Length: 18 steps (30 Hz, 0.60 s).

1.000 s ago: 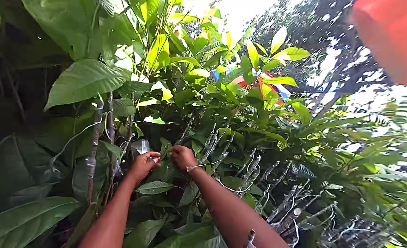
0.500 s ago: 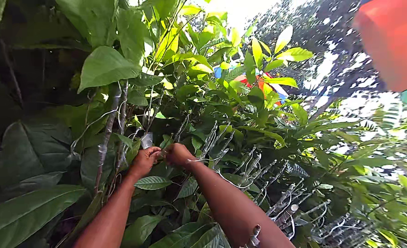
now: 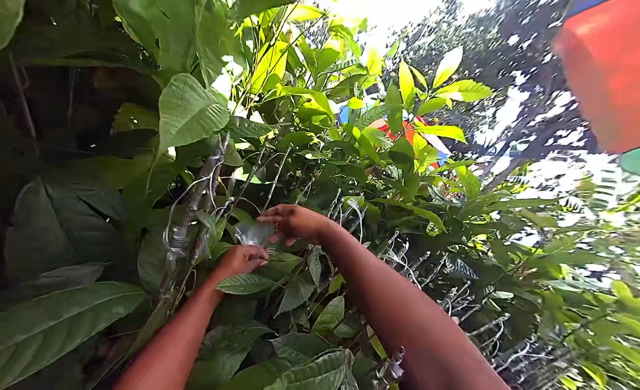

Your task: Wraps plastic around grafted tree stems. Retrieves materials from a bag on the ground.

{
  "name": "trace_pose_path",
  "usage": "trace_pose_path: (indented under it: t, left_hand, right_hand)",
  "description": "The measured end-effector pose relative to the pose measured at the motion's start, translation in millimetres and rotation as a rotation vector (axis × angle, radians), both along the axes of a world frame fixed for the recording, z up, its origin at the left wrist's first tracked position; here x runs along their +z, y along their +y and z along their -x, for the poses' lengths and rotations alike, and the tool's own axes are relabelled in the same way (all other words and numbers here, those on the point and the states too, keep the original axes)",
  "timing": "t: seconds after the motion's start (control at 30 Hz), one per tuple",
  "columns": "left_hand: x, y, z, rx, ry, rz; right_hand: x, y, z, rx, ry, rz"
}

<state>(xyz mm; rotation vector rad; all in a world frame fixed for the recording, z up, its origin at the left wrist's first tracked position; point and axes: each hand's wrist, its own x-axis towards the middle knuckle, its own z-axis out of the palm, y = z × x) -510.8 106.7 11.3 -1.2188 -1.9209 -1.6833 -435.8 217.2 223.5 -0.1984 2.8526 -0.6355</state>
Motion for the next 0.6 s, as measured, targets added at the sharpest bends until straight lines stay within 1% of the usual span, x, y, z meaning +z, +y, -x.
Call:
trace_pose_path:
  t: [0.03, 0.07, 0.1, 0.13, 0.17, 0.2, 0.23, 0.27, 0.3, 0.33, 0.37, 0.4, 0.43, 0.47, 0.5, 0.53, 0.57, 0.6]
  left_hand:
    - [0, -5, 0, -0.001, -0.045, -0.046]
    - [2, -11, -2, 0.02, -0.113, -0.091]
    - [5, -17, -3, 0.042, -0.181, -0.133]
    - [10, -21, -5, 0.048, -0.262, -0.175]
    - [16, -22, -9, 0.036, -0.348, -0.232]
    - [22, -20, -13, 0.009, -0.427, -0.31]
    - [27, -18, -17, -0.011, -0.486, -0.378]
    - [29, -16, -19, 0.004, -0.494, -0.401]
    - [29, -16, -19, 0.062, -0.443, -0.365]
    - [26, -17, -17, 0.128, -0.334, -0.278]
    - [21, -19, -14, 0.164, -0.198, -0.177]
    - [16, -18, -8, 0.15, -0.093, -0.063]
    - [14, -16, -4, 0.124, 0.001, 0.023]
    - [14, -15, -4, 0.105, 0.073, 0.045]
    - [15, -17, -7, 0.094, 0.068, 0.02]
    - [18, -22, -11, 0.084, -0.008, -0.03]
    - [23, -26, -16, 0.065, -0.117, -0.095]
    - [28, -28, -20, 0.044, -0.212, -0.157]
  right_hand:
    - [-3, 12, 5, 0.011, 0.091, -0.169]
    - [-9, 20, 6, 0.015, 0.18, -0.424]
    - [-18, 22, 3, 0.013, 0.237, -0.657]
    - [-27, 18, -4, 0.025, 0.261, -0.821]
    - [-33, 11, -12, 0.042, 0.267, -0.923]
    - [-39, 0, -21, 0.065, 0.274, -0.968]
    - [-43, -13, -32, 0.105, 0.271, -0.962]
    - [-45, -29, -44, 0.156, 0.248, -0.912]
    - [-43, -46, -54, 0.201, 0.21, -0.813]
    - [-37, -58, -59, 0.236, 0.179, -0.664]
    - [-27, -62, -57, 0.252, 0.153, -0.464]
    - [-13, -56, -50, 0.239, 0.114, -0.257]
    - [0, -39, -38, 0.204, 0.097, -0.102]
    - [8, -18, -24, 0.164, 0.132, -0.093]
    - [10, 1, -15, 0.129, 0.196, -0.255]
    - [4, 9, -13, 0.093, 0.259, -0.505]
    - [-8, 5, -21, 0.073, 0.283, -0.689]
    - [-20, -8, -34, 0.093, 0.274, -0.782]
